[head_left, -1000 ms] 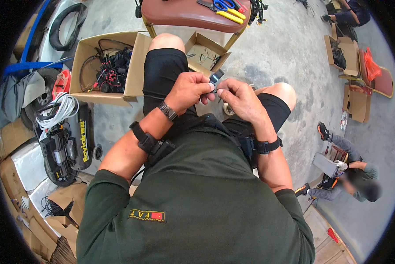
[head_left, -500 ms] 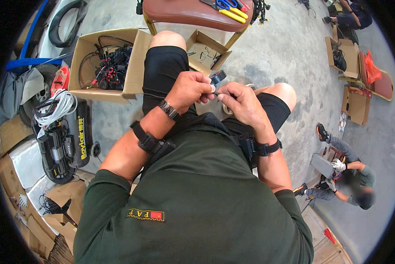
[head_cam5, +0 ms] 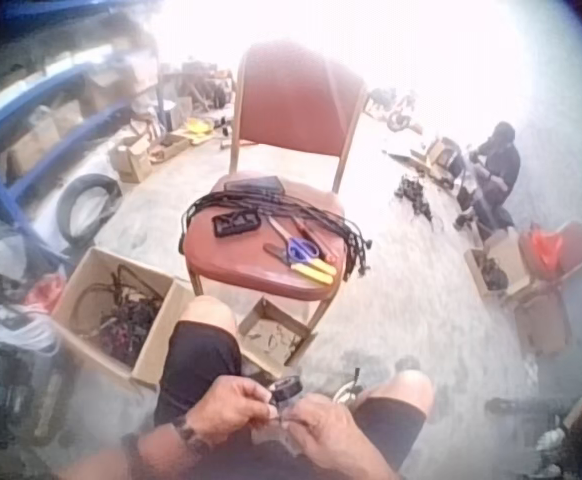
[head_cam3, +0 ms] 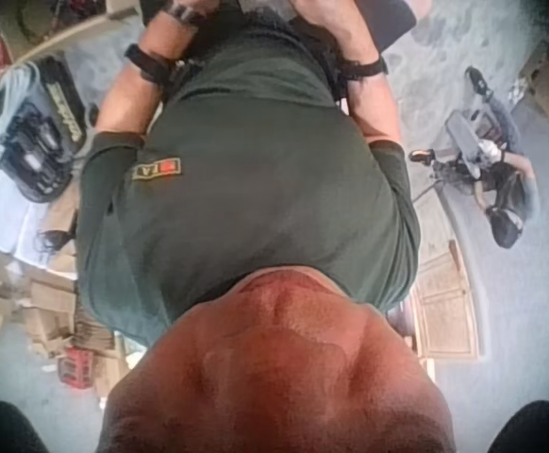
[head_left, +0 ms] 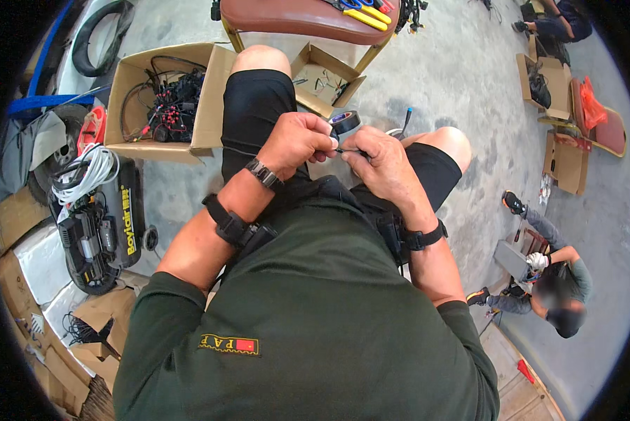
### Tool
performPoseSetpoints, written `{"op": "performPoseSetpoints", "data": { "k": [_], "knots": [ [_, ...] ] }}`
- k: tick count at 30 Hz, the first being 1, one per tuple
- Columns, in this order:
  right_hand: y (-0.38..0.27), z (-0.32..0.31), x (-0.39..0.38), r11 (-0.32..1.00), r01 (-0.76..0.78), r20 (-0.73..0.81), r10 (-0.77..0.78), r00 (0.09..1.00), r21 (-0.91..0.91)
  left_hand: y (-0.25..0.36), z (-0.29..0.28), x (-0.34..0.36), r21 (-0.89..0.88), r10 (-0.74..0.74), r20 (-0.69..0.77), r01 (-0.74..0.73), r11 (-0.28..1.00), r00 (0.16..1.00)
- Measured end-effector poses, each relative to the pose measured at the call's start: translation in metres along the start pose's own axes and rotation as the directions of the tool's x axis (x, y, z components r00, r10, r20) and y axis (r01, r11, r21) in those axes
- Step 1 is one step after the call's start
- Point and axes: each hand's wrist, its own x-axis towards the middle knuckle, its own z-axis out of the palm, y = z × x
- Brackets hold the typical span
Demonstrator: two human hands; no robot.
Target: Connecting and tape-wrapping electrical wires for a motorcycle.
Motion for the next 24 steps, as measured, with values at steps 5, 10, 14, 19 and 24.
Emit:
{"op": "performPoseSetpoints", "data": {
  "k": [5, 10, 14, 19, 24],
  "knots": [
    [0.002, 0.005, -0.002, 0.992, 0.085, -0.023, -0.087, 0.996, -0.095, -0.001, -0.003, -0.001, -0.016, -0.024, 0.014, 0.024, 1.0, 1.0],
    [0.003, 0.009, -0.002, 0.973, 0.141, -0.072, -0.157, 0.985, -0.181, 0.001, -0.004, -0.001, 0.004, -0.038, 0.005, 0.038, 0.999, 0.999],
    [0.005, 0.01, -0.004, 0.968, 0.147, -0.058, -0.162, 0.985, -0.204, -0.003, -0.004, 0.0, 0.011, -0.027, -0.007, 0.027, 1.0, 1.0],
    [0.016, 0.016, -0.01, 0.965, 0.136, -0.021, -0.145, 0.989, -0.222, -0.017, -0.008, 0.008, 0.173, 0.065, 0.101, -0.082, 0.982, 0.993],
    [0.021, 0.011, -0.008, 0.959, 0.116, -0.011, -0.123, 0.992, -0.26, -0.012, -0.005, -0.003, 0.519, 0.261, 0.165, -0.309, 0.797, 0.951]
  ]
}}
